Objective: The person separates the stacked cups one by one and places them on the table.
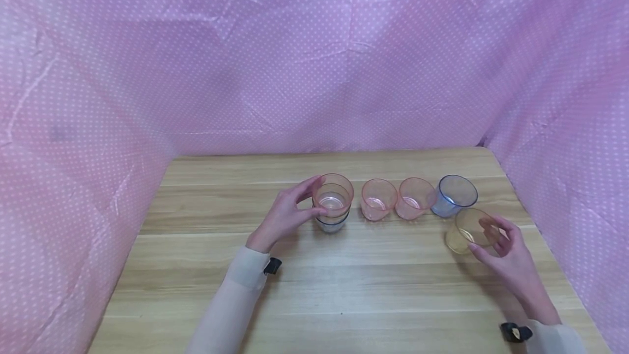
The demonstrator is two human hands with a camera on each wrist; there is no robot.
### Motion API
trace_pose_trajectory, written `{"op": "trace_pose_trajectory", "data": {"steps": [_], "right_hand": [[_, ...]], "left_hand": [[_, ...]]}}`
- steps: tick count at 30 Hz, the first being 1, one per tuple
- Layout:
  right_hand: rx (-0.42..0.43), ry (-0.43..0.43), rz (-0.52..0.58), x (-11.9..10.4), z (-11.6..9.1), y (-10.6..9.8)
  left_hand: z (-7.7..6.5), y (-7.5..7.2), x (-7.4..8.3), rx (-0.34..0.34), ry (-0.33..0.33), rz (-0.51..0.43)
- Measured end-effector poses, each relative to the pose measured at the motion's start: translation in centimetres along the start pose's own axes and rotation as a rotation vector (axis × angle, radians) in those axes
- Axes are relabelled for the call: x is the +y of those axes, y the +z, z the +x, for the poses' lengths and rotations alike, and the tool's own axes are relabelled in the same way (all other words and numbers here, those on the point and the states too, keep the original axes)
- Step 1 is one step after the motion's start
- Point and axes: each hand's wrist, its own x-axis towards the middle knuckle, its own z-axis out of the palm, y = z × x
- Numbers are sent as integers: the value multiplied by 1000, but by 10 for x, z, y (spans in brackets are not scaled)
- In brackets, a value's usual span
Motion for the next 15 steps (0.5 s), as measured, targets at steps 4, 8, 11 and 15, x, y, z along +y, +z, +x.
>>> {"op": "trace_pose_trajectory", "data": {"steps": [4,8,11,15], "right_hand": [[-1,5,-96,1,-1,-2],[-8,18,-150,1,-2,-4],[-10,31,-174,0,-5,-5],[41,0,-198,-5,-9,-6]], "left_hand": [[0,-1,0,-1,3,-3],[-1,-1,0,1,1,-5],[-1,-1,0,1,-12,-5],[-1,-1,0,-5,-15,-6]]}}
